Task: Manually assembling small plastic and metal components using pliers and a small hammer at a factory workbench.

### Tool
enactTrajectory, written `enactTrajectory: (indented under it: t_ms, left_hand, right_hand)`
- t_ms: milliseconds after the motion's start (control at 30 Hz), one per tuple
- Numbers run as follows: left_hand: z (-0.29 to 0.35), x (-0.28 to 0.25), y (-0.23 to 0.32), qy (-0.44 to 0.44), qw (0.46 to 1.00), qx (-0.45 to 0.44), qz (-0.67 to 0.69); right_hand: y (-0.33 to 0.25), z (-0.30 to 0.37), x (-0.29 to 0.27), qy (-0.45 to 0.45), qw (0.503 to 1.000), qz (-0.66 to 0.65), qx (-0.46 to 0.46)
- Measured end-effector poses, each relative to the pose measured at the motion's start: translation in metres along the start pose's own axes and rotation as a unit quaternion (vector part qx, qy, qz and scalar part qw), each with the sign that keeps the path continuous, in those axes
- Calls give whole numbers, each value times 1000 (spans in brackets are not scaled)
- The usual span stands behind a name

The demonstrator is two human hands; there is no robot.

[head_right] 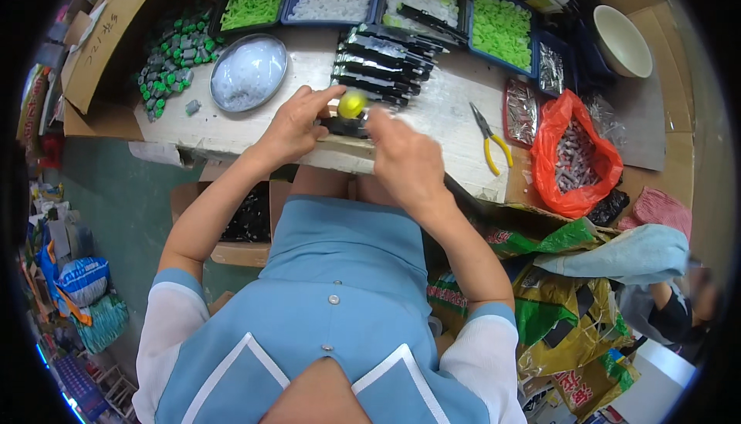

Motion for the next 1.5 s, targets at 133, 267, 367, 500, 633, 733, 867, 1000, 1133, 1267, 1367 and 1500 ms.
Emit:
enactTrajectory:
  t_ms: [133,267,367,500,633,733,867,1000,1133,1267,1367,1500]
  left_hand:
    - [7,-5,4,56,998,-17,18]
    - [16,-5,10,100,991,50,-72]
    - [38,0,31,192,963,117,-151]
    - [58,35,54,178,965,152,-117]
    - [64,46,50,167,966,156,-119]
    - [65,46,50,172,965,162,-116]
    - [64,50,49,169,966,168,-97]
    - [58,41,53,164,967,163,-106]
    - [57,41,56,162,966,154,-127]
    - [59,40,58,168,963,152,-149]
    - [56,42,61,157,965,157,-138]
    - [54,43,60,149,965,158,-149]
  right_hand:
    - [5,-8,21,-164,977,130,44]
    - [16,-27,27,-167,984,52,42]
    - [10,-38,18,-149,986,57,55]
    - [-11,-36,-2,75,987,-143,4]
    - [-18,-32,52,-145,989,36,-19]
    - [-23,-42,29,-49,995,-84,16]
    - [-13,-26,53,-161,986,32,5]
    - [11,-37,28,-145,988,15,59]
    - [27,-24,-19,-44,996,44,57]
    - [20,5,-43,74,997,-6,-2]
    - [22,25,-50,133,991,-33,-9]
    - [55,31,-23,-51,992,87,76]
Point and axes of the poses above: each hand's wrist, its own z-axis away from the middle knuckle, its own x-axis out of the palm, y = z × x, the point moved 7 cm from there along -z, towards the middle knuckle, and after that the axes turned 11 degrees about y, right-handed, at the moved point
